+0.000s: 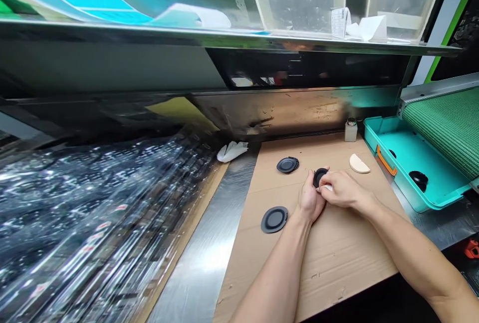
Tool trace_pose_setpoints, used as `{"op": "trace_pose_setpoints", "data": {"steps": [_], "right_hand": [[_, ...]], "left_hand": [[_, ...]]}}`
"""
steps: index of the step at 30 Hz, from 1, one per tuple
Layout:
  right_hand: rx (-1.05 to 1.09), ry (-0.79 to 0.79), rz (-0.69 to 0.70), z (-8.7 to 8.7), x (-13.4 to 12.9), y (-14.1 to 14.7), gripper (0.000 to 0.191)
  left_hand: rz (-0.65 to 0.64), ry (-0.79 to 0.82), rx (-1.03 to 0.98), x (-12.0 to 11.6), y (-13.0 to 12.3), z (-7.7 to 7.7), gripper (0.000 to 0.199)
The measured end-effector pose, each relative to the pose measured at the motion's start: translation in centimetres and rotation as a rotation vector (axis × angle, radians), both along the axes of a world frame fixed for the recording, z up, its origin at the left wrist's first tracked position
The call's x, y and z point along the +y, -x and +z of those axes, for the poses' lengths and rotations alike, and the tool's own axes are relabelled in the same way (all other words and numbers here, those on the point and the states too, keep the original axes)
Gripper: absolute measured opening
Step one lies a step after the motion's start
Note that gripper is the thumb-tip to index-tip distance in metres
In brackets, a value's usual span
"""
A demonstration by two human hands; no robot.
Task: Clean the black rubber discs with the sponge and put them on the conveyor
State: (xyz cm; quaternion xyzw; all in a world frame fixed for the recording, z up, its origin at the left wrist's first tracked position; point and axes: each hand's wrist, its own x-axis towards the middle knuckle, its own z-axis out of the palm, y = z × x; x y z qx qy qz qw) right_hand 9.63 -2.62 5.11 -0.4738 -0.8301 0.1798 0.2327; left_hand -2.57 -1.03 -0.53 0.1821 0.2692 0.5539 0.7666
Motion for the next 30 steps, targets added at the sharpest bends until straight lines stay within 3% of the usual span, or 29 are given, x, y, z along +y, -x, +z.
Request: {"op": "trace_pose_setpoints", "data": {"steps": [6, 13, 20, 30], "right_hand": [[0.206, -0.127, -0.085, -2.0, 0.8, 1.4, 0.013], [0.023, -0.187, -0.366, -3.2, 1.4, 2.2, 0.016], [-0.025, -0.26, -0.245, -2.9, 2.4, 0.9, 0.019], [-0.209, -0.19, -0.383, -2.1, 1.8, 0.2, 0.029]], "left_hand": [[-0.018, 0.006, -0.085, -0.1, -0.3, 0.3, 0.05], [-0.033, -0.031, -0.12, -0.3, -0.6, 0.2, 0.046], [0.012, -0.044, -0.049, -0.2, -0.7, -0.2, 0.039], [0.005, -0.073, 0.04, 0.0, -0.5, -0.7, 0.044]]}}
